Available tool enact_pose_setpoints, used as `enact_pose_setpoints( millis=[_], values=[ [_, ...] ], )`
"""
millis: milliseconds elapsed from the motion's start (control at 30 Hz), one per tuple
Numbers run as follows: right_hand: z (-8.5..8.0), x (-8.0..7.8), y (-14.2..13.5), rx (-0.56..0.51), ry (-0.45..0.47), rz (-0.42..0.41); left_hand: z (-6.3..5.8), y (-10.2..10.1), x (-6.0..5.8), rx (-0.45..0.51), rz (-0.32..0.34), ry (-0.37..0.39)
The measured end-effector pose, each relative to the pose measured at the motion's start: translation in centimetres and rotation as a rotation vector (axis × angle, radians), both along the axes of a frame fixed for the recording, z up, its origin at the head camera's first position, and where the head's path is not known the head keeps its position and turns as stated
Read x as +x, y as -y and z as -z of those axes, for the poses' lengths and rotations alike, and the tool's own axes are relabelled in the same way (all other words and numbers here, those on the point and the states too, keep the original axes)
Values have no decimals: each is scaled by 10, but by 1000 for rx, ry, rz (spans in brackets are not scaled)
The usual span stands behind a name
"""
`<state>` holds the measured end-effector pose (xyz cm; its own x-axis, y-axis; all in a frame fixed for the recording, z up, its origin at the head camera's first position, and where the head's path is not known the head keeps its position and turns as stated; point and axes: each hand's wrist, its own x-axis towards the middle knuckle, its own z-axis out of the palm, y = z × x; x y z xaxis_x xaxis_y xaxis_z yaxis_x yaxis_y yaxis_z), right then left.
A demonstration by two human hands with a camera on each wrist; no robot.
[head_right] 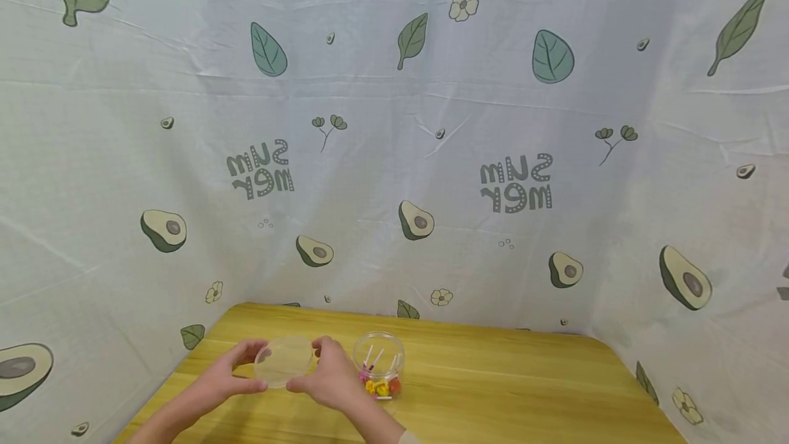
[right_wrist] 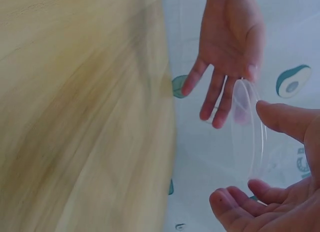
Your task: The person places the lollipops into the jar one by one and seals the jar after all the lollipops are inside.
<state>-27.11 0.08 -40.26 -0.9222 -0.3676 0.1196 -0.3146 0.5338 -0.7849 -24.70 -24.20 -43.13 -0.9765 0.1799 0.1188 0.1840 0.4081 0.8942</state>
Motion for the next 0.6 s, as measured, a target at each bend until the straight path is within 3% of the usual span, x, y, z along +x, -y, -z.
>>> enact_pose_setpoints(
  millis=[600],
  values=[
    [-11, 8, -29, 2, -8, -34, -4, -20, 3, 149, 106, -52]
  ],
)
